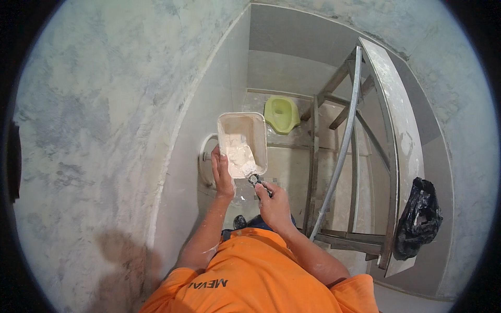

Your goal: The person scrapes plaster from a bag into a container using a putty knife and then applies the plaster to a wall.

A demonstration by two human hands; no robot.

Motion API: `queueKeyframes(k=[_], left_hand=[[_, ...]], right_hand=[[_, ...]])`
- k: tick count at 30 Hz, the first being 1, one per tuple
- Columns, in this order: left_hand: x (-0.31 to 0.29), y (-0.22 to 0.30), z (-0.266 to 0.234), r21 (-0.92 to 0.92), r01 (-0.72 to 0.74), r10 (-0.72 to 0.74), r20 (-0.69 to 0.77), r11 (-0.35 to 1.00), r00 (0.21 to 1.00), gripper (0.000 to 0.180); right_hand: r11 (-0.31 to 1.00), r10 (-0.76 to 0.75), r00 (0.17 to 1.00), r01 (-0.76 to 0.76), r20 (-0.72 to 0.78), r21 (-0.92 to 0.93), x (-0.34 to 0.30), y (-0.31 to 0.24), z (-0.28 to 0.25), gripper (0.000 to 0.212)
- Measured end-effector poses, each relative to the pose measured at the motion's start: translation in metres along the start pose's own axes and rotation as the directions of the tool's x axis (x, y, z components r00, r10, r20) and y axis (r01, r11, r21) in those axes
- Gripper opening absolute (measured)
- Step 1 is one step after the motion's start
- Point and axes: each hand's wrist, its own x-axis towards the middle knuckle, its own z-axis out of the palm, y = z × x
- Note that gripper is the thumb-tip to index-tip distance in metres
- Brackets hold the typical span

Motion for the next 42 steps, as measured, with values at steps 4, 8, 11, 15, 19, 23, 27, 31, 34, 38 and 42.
queueKeyframes(k=[4,8,11,15,19,23,27,31,34,38,42], left_hand=[[-0.003,0.006,0.004,-0.044,0.076,-0.077,-0.022,0.996,0.997,0.053],[0.002,0.005,0.0,-0.069,0.031,-0.029,0.023,0.997,0.999,0.056],[0.006,0.007,-0.005,-0.26,0.193,-0.173,0.095,0.946,0.98,0.058],[0.011,0.008,-0.017,-0.615,0.452,-0.34,0.299,0.646,0.892,0.066],[0.005,-0.016,-0.029,-0.645,0.546,-0.458,0.322,0.535,0.829,0.071],[0.004,-0.021,-0.031,-0.68,0.633,-0.4,0.498,0.371,0.769,0.076],[-0.001,0.008,-0.011,-0.614,0.612,-0.477,0.395,0.499,0.785,0.079],[0.004,0.003,-0.02,-0.65,0.603,-0.507,0.364,0.463,0.782,0.08],[0.005,0.02,-0.015,-0.683,0.611,-0.479,0.412,0.401,0.775,0.08],[0.005,0.022,-0.011,-0.621,0.621,-0.491,0.397,0.478,0.775,0.082],[0.008,0.015,-0.017,-0.644,0.616,-0.475,0.41,0.454,0.779,0.082]], right_hand=[[0.827,0.355,0.922,-0.386,0.153,0.41,0.0,-0.029,0.001,0.024],[0.655,0.406,0.862,-0.506,0.303,0.561,0.003,-0.035,-0.005,0.02],[0.655,0.377,0.865,-0.502,0.332,0.564,0.002,-0.031,-0.007,0.021],[0.835,0.295,0.927,-0.367,0.231,0.409,-0.007,-0.042,-0.01,0.021],[0.815,0.282,0.916,-0.386,0.287,0.431,-0.01,-0.042,-0.022,0.025],[0.804,0.292,0.915,-0.392,0.277,0.447,-0.014,-0.053,-0.026,0.026],[0.967,-0.253,0.967,0.254,-0.036,0.022,-0.011,-0.056,-0.026,0.028],[0.699,-0.439,0.889,0.431,0.134,-0.571,-0.018,-0.074,-0.038,0.033],[0.66,-0.55,0.83,0.5,0.092,-0.561,-0.013,-0.077,-0.05,0.036],[0.571,-0.518,0.851,0.42,0.087,-0.705,-0.016,-0.086,-0.038,0.033],[0.486,-0.377,0.892,0.42,0.249,-0.767,-0.031,-0.08,-0.034,0.031]])
